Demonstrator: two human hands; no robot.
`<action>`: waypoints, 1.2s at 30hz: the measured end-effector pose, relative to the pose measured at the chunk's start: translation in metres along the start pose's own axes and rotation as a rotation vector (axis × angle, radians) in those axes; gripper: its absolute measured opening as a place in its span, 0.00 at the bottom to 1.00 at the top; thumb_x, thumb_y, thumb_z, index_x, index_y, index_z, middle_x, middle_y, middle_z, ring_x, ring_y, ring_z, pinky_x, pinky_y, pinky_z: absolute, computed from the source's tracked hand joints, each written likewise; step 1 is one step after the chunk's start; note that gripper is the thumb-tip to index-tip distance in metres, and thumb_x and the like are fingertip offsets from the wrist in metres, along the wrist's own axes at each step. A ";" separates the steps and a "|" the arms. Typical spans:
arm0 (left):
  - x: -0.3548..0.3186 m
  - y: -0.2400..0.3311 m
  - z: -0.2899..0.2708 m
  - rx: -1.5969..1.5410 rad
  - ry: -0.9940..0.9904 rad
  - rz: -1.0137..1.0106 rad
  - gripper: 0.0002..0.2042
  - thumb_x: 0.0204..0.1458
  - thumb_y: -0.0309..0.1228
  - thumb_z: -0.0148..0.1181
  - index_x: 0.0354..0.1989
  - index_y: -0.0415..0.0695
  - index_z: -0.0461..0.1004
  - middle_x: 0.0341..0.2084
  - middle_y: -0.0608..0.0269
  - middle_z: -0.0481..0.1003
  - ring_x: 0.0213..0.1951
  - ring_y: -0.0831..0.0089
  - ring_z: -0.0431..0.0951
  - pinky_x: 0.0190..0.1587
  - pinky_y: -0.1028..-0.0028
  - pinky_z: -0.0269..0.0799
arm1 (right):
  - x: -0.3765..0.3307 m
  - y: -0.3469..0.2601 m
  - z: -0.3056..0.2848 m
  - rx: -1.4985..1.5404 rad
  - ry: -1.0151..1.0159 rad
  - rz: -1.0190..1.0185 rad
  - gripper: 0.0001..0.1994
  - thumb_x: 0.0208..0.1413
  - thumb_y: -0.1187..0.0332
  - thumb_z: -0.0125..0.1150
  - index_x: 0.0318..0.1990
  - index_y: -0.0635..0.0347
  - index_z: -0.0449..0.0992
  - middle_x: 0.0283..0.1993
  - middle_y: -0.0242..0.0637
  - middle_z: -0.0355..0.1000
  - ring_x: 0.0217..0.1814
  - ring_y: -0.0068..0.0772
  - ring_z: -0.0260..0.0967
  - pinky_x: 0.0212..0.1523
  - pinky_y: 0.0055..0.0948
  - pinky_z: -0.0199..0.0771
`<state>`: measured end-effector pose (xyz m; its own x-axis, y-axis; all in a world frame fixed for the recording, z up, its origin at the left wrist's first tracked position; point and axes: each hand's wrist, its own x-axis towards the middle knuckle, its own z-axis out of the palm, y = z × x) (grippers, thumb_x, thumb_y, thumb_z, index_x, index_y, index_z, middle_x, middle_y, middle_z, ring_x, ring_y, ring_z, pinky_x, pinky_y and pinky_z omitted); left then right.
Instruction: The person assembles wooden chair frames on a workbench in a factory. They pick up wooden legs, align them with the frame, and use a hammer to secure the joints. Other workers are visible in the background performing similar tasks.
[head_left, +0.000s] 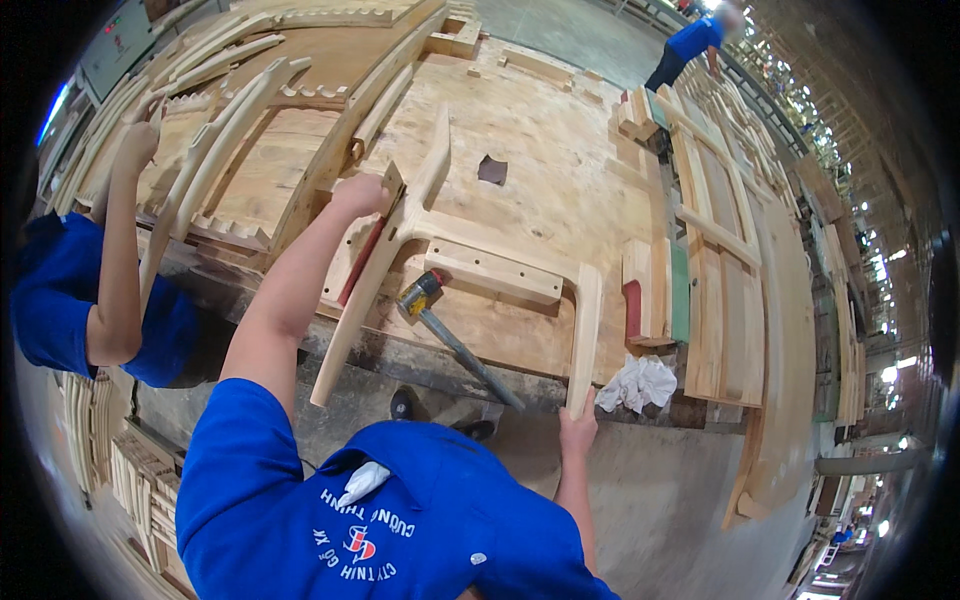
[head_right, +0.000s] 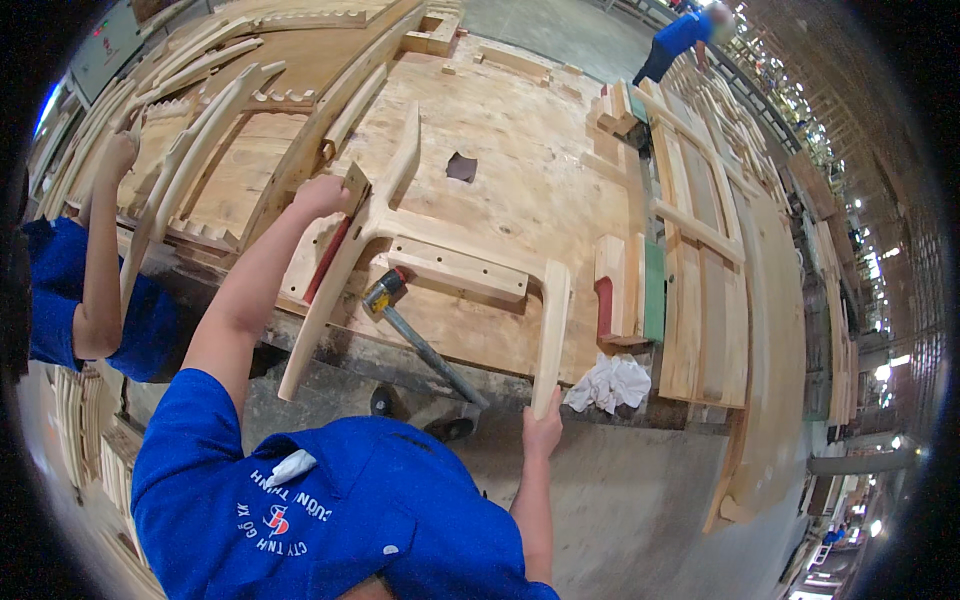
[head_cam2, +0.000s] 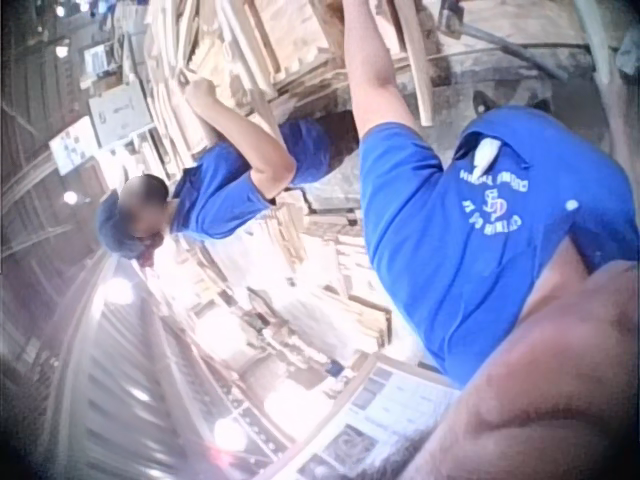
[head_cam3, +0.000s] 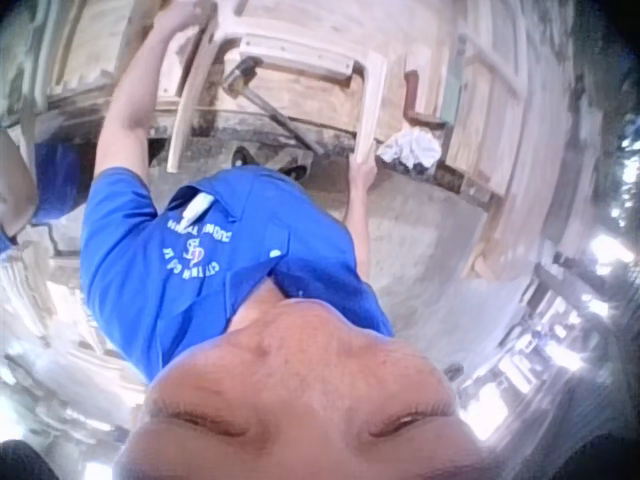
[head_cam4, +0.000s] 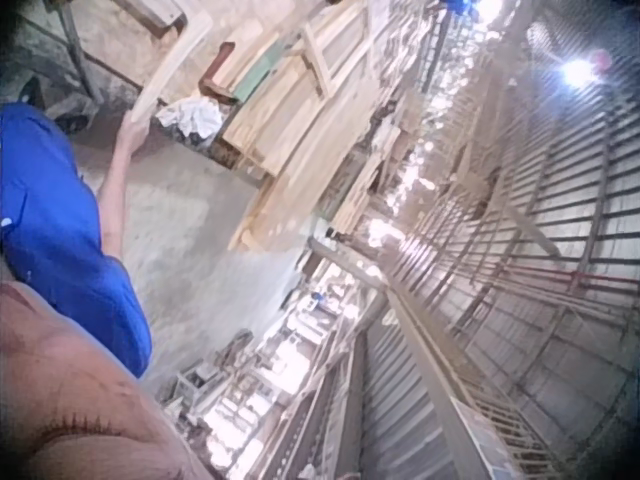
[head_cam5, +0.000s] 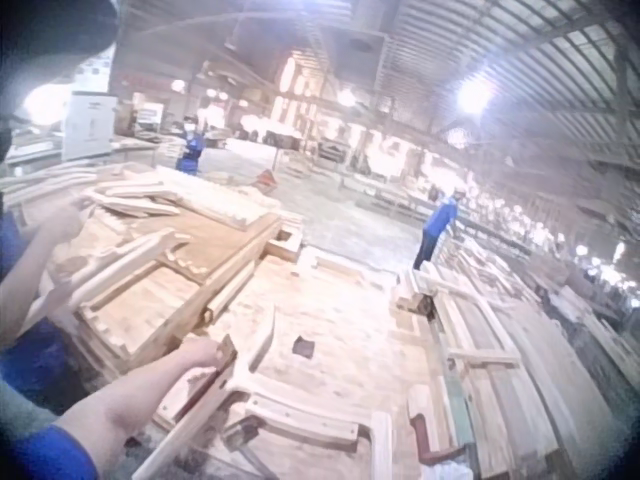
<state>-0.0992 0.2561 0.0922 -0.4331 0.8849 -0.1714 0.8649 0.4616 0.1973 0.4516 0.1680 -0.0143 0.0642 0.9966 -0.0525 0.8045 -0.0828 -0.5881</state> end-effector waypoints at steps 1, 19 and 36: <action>0.002 -0.002 -0.001 -0.034 -0.040 -0.024 0.19 0.51 0.40 0.44 0.39 0.39 0.74 0.38 0.47 0.76 0.42 0.53 0.77 0.46 0.57 0.72 | 0.001 0.001 -0.001 0.000 -0.001 0.002 0.39 0.41 0.68 0.64 0.65 0.52 0.57 0.51 0.54 0.70 0.49 0.52 0.71 0.48 0.41 0.70; -0.224 -0.046 0.113 -0.353 0.334 -0.041 0.22 0.49 0.42 0.57 0.49 0.43 0.66 0.38 0.48 0.73 0.36 0.51 0.75 0.40 0.58 0.70 | -0.011 0.002 -0.007 -0.070 0.274 -0.381 0.21 0.43 0.69 0.64 0.47 0.62 0.70 0.40 0.46 0.71 0.47 0.50 0.66 0.49 0.42 0.65; -0.284 -0.027 0.148 -0.300 -0.012 -0.393 0.29 0.48 0.38 0.56 0.58 0.47 0.54 0.42 0.44 0.72 0.40 0.45 0.75 0.41 0.53 0.71 | 0.008 -0.078 0.087 -0.120 -0.555 -0.417 0.21 0.43 0.55 0.65 0.42 0.57 0.71 0.39 0.42 0.71 0.45 0.45 0.68 0.44 0.40 0.68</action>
<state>0.0381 -0.0172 -0.0071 -0.7074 0.6402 -0.2994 0.5248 0.7596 0.3843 0.3379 0.1822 -0.0388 -0.5487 0.7929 -0.2649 0.7583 0.3387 -0.5570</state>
